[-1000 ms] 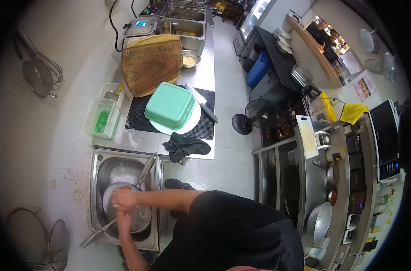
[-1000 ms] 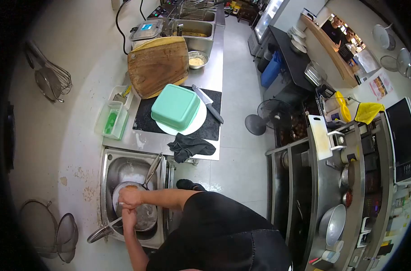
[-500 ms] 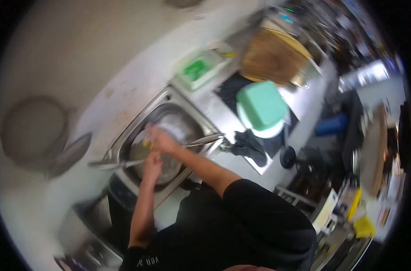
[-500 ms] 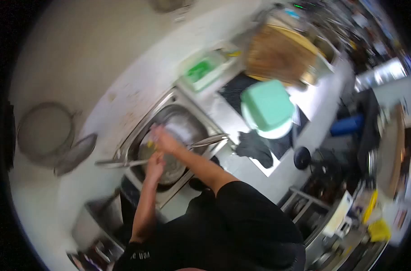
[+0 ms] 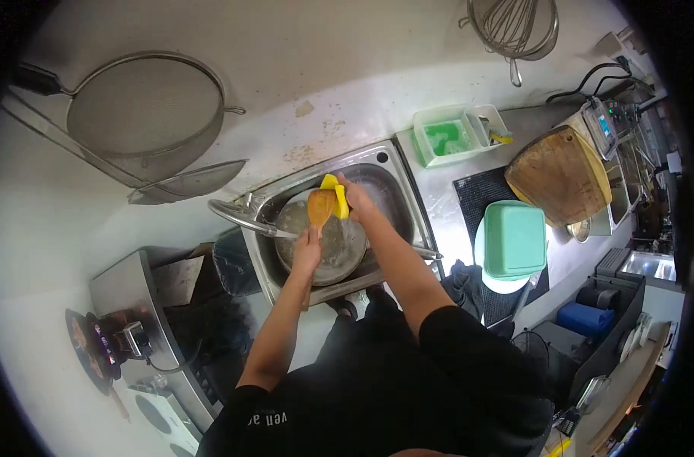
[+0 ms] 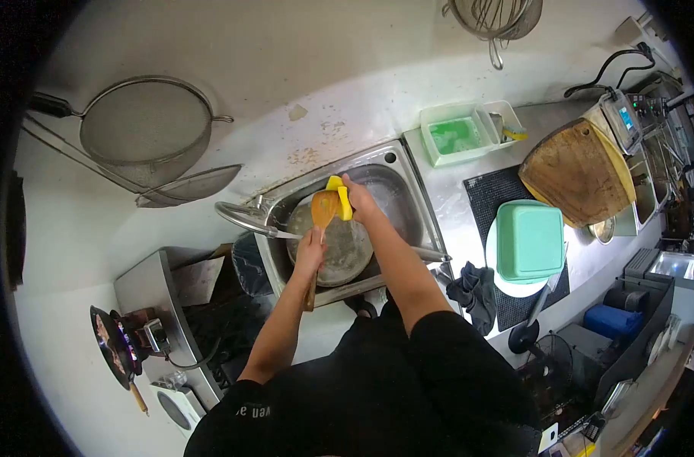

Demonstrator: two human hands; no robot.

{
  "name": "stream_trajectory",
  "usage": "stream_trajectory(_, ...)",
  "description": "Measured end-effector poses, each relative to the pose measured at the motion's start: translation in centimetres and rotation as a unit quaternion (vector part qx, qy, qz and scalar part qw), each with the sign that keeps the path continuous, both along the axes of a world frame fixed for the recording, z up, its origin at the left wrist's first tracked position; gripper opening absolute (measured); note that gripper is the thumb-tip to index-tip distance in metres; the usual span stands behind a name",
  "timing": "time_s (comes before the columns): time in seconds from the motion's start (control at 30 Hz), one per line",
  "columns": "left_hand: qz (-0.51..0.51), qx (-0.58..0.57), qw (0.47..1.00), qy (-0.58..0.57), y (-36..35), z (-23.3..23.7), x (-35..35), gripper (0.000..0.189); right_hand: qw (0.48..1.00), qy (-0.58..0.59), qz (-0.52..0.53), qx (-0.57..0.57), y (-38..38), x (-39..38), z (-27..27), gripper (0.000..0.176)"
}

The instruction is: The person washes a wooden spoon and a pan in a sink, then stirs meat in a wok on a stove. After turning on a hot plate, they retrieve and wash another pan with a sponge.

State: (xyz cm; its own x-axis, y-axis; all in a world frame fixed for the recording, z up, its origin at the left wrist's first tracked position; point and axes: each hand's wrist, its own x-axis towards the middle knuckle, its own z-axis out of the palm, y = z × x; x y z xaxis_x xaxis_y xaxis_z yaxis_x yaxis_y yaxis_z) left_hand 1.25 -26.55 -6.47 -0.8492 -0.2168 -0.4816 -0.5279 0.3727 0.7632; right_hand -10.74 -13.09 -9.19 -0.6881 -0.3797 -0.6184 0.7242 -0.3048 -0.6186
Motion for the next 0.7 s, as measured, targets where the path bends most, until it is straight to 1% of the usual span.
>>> stream_trajectory(0.03,0.057,0.116,0.984,-0.120,0.2,0.7,-1.1,0.033,0.980,-0.057,-0.043,-0.187,0.1,0.2,0.7,0.037)
stream_trajectory(0.07,0.055,0.119,0.985,-0.114,0.5,0.7,-2.2,0.033,0.981,-0.050,-0.043,-0.184,0.2,0.3,1.5,0.037)
stream_trajectory(0.13,0.028,0.160,0.986,-0.042,1.4,0.5,-4.4,0.039,0.974,0.010,-0.048,-0.223,-0.4,0.8,6.5,0.037)
stream_trajectory(0.17,0.027,0.141,0.977,0.156,3.1,1.0,-5.2,0.047,0.978,0.084,-0.072,-0.174,-0.7,0.7,7.5,0.044)
stream_trajectory(0.2,0.019,0.145,0.976,0.162,3.4,1.7,-6.1,0.047,0.978,0.091,-0.078,-0.171,-0.3,0.6,8.3,0.044)
stream_trajectory(0.23,0.068,0.365,0.915,0.156,3.1,3.0,-6.9,0.049,0.981,0.167,-0.050,-0.086,0.1,0.6,9.2,0.047)
stream_trajectory(0.27,0.115,0.562,0.807,0.139,2.6,4.2,-7.3,0.053,0.971,0.238,-0.020,-0.002,0.1,0.8,10.0,0.051)
stream_trajectory(0.3,0.177,0.635,0.737,0.148,3.6,7.7,-6.7,0.051,0.971,0.239,0.006,0.007,0.3,1.2,11.1,0.054)
stream_trajectory(0.33,0.180,0.632,0.738,0.155,3.6,7.2,-6.8,0.051,0.970,0.241,0.011,0.002,-0.4,2.0,10.3,0.054)
stream_trajectory(0.37,0.204,0.571,0.782,0.143,3.2,6.0,-7.3,0.049,0.898,0.409,0.018,0.159,-1.4,3.1,8.8,0.053)
stream_trajectory(0.4,0.225,0.507,0.822,0.128,2.6,5.5,-7.8,0.047,0.773,0.555,0.015,0.307,-2.3,4.4,8.0,0.052)
stream_trajectory(0.43,0.226,0.476,0.846,0.079,2.5,7.3,-7.3,0.048,0.767,0.579,-0.038,0.274,-3.0,6.3,8.0,0.052)
stream_trajectory(0.47,0.216,0.482,0.846,0.078,2.2,6.2,-7.0,0.048,0.762,0.581,-0.044,0.283,-3.3,6.4,8.0,0.052)
stream_trajectory(0.53,0.168,0.584,0.789,0.091,1.1,2.7,-6.0,0.050,0.830,0.500,0.024,0.245,-3.5,6.1,7.2,0.051)
stream_trajectory(0.6,0.142,0.535,0.830,0.069,1.8,4.1,-4.5,0.049,0.893,0.394,0.001,0.219,-4.3,4.0,3.8,0.051)
stream_trajectory(0.63,0.103,0.548,0.822,0.115,2.2,4.1,-4.1,0.048,0.895,0.341,0.063,0.282,-6.1,3.1,-0.1,0.049)
stream_trajectory(0.67,0.103,0.581,0.805,0.064,0.8,3.0,-3.8,0.048,0.891,0.278,0.117,0.338,-8.3,2.5,-4.1,0.047)
stream_trajectory(0.7,0.102,0.579,0.799,0.123,-1.2,-0.2,-3.8,0.049,0.878,0.289,0.120,0.361,-9.3,4.0,-4.3,0.047)
